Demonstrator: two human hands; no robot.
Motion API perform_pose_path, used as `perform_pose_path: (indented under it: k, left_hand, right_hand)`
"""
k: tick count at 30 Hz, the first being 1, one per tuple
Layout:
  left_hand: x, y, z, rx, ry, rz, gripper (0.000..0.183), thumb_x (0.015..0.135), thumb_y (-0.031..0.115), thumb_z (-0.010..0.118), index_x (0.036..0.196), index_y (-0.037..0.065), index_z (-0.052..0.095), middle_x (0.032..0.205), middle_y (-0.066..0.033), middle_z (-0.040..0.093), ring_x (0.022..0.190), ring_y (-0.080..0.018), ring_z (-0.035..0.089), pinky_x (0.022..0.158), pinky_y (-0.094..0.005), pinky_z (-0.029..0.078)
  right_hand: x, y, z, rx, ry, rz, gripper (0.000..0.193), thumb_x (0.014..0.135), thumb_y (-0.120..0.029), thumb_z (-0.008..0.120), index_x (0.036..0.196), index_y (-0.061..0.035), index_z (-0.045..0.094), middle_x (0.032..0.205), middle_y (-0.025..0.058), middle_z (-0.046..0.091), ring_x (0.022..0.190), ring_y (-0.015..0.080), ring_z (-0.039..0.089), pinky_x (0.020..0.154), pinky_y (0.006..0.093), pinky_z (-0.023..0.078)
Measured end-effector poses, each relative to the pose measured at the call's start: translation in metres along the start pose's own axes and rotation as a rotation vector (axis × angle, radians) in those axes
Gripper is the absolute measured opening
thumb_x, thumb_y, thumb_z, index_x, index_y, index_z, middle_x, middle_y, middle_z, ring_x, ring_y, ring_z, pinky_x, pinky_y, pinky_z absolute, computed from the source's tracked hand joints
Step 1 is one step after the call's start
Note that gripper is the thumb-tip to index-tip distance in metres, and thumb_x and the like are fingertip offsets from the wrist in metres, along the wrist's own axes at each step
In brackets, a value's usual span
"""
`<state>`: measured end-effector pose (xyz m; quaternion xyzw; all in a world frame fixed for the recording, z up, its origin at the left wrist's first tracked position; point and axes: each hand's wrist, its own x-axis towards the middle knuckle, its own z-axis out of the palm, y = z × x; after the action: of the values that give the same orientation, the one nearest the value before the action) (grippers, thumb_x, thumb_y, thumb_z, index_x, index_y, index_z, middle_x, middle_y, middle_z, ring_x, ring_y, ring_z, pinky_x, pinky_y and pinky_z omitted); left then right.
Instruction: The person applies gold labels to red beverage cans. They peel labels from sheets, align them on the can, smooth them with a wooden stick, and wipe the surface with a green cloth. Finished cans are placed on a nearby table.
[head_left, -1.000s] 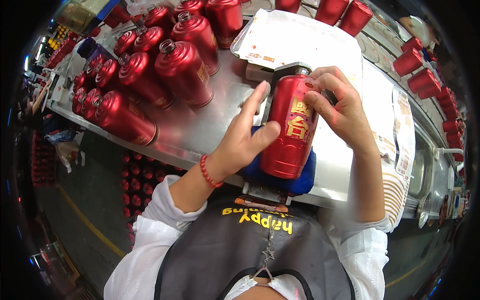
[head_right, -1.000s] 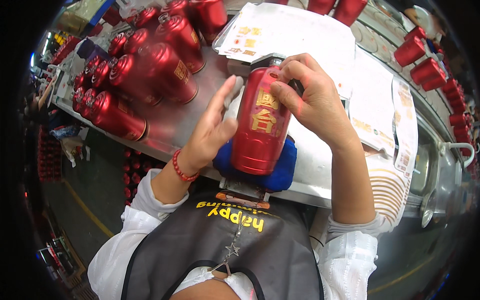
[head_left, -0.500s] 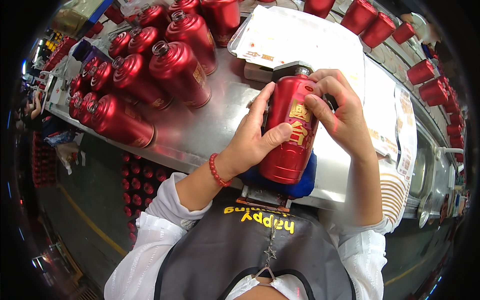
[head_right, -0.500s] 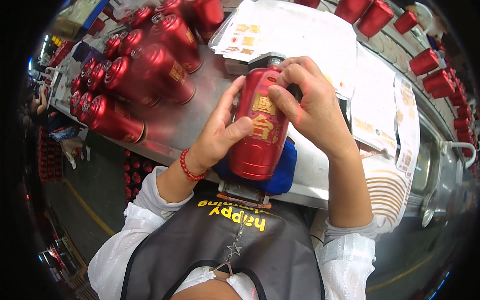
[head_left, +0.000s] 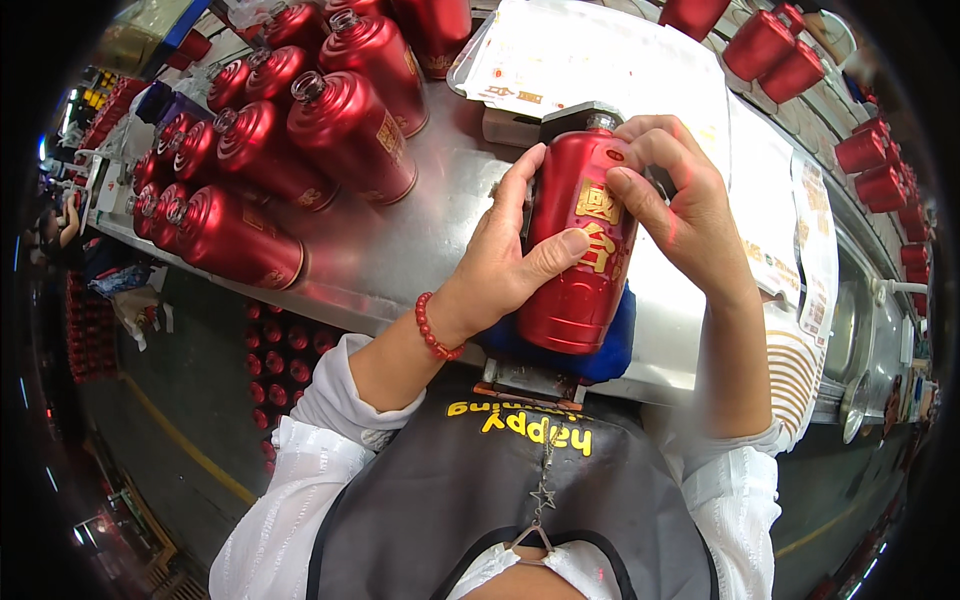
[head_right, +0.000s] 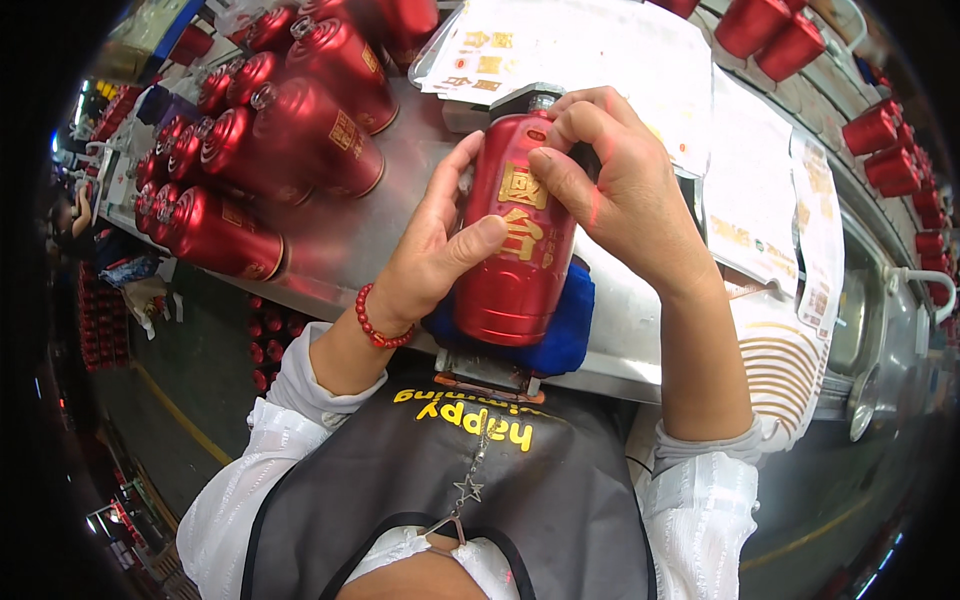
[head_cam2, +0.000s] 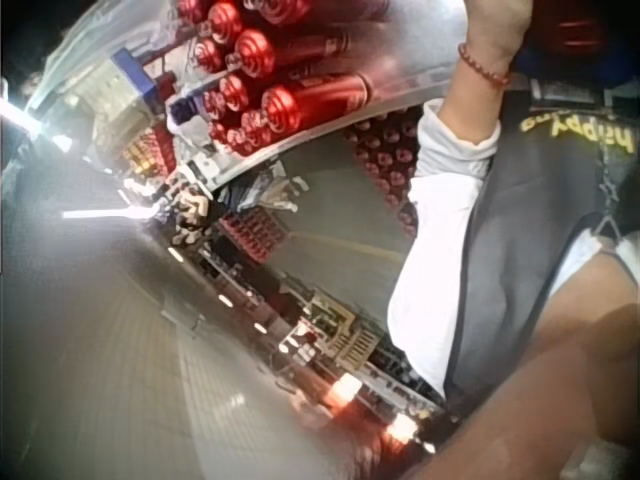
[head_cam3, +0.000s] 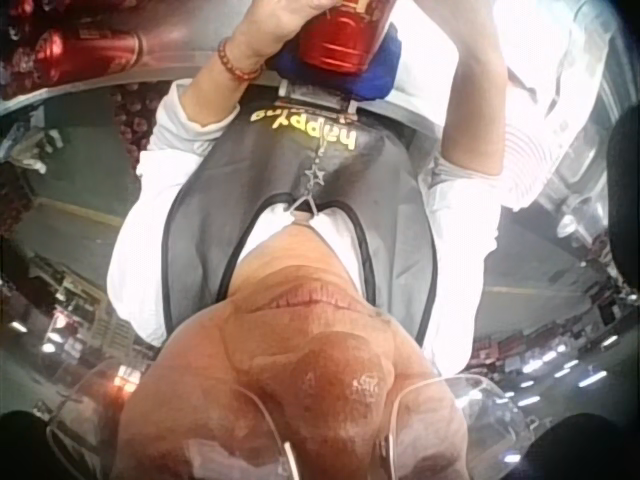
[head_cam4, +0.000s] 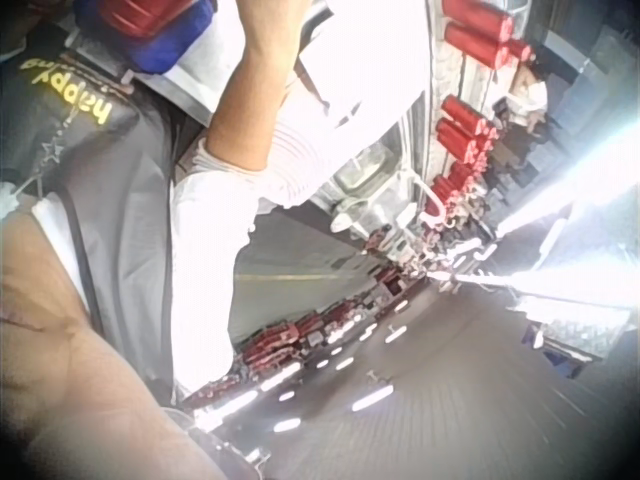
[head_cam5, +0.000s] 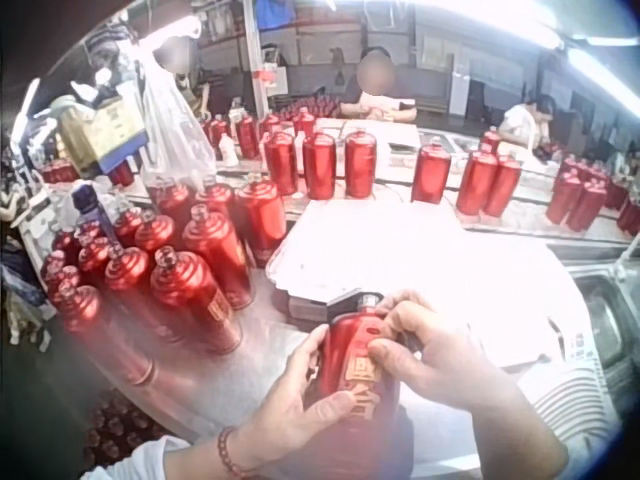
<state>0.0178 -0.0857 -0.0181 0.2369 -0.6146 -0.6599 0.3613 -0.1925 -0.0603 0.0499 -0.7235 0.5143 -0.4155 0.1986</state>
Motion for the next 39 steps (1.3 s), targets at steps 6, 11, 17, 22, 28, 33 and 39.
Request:
perform_pose_path:
  k: [6, 11, 17, 22, 28, 33, 39]
  left_hand:
    - [0.000, 0.005, 0.003, -0.016, 0.014, -0.003, 0.092, 0.094, 0.034, 0.071, 0.155, -0.004, 0.013, 0.147, -0.0202, 0.040, 0.133, -0.0242, 0.046, 0.111, -0.0371, 0.039]
    - [-0.001, 0.006, 0.004, -0.009, 0.039, -0.015, 0.095, 0.092, 0.040, 0.073, 0.153, -0.008, 0.017, 0.147, -0.0251, 0.038, 0.136, -0.0286, 0.043, 0.114, -0.0394, 0.035]
    - [-0.002, 0.008, 0.007, 0.006, 0.051, -0.020, 0.095, 0.093, 0.041, 0.071, 0.153, -0.008, 0.017, 0.147, -0.0253, 0.039, 0.137, -0.0289, 0.042, 0.115, -0.0391, 0.033]
    - [0.004, 0.002, 0.003, -0.059, 0.093, 0.006, 0.084, 0.098, 0.041, 0.064, 0.153, -0.006, 0.021, 0.146, -0.0209, 0.044, 0.133, -0.0245, 0.046, 0.111, -0.0361, 0.037]
    - [0.015, -0.001, 0.002, -0.029, 0.158, 0.044, 0.070, 0.100, 0.042, 0.061, 0.143, -0.007, 0.038, 0.135, -0.0211, 0.053, 0.125, -0.0238, 0.052, 0.107, -0.0353, 0.040]
    - [0.038, 0.010, -0.006, -0.005, 0.099, -0.006, 0.049, 0.104, 0.029, 0.056, 0.139, -0.002, 0.041, 0.129, -0.0138, 0.056, 0.114, -0.0156, 0.057, 0.100, -0.0301, 0.047]
    - [0.048, 0.010, -0.005, 0.228, 0.143, 0.052, 0.045, 0.098, 0.025, 0.067, 0.128, -0.001, 0.048, 0.123, -0.0125, 0.056, 0.115, -0.0155, 0.053, 0.099, -0.0305, 0.046]
  right_hand:
    - [0.002, -0.003, 0.001, 0.012, 0.027, 0.018, 0.016, 0.089, -0.009, 0.071, 0.090, 0.0017, 0.059, 0.108, 0.0155, 0.062, 0.099, 0.0282, 0.065, 0.087, 0.0352, 0.052]
    - [0.003, -0.002, 0.001, 0.000, 0.039, 0.000, 0.017, 0.088, -0.009, 0.071, 0.087, 0.0019, 0.058, 0.106, 0.0156, 0.063, 0.096, 0.0292, 0.064, 0.086, 0.0353, 0.052]
    - [-0.001, -0.006, 0.005, -0.039, 0.166, 0.187, 0.015, 0.094, -0.006, 0.061, 0.105, 0.0028, 0.060, 0.104, 0.0174, 0.062, 0.095, 0.0299, 0.063, 0.085, 0.0362, 0.051]
    - [-0.036, 0.002, 0.001, 0.007, 0.109, 0.258, 0.057, 0.104, -0.036, 0.055, 0.146, 0.0021, 0.044, 0.130, 0.0148, 0.057, 0.114, 0.0201, 0.058, 0.097, 0.0325, 0.049]
    - [-0.047, -0.002, 0.018, 0.029, 0.129, 0.293, 0.072, 0.097, -0.042, 0.065, 0.141, 0.0118, 0.044, 0.126, 0.0226, 0.060, 0.113, 0.0270, 0.061, 0.098, 0.0353, 0.048]
    - [-0.045, -0.001, 0.021, 0.107, 0.143, 0.391, 0.072, 0.094, -0.037, 0.071, 0.141, 0.0107, 0.045, 0.123, 0.0209, 0.062, 0.112, 0.0255, 0.061, 0.099, 0.0351, 0.047]
    - [-0.043, 0.000, 0.024, 0.094, 0.147, 0.393, 0.069, 0.092, -0.032, 0.073, 0.141, 0.0079, 0.046, 0.125, 0.0197, 0.061, 0.113, 0.0254, 0.060, 0.099, 0.0352, 0.047]
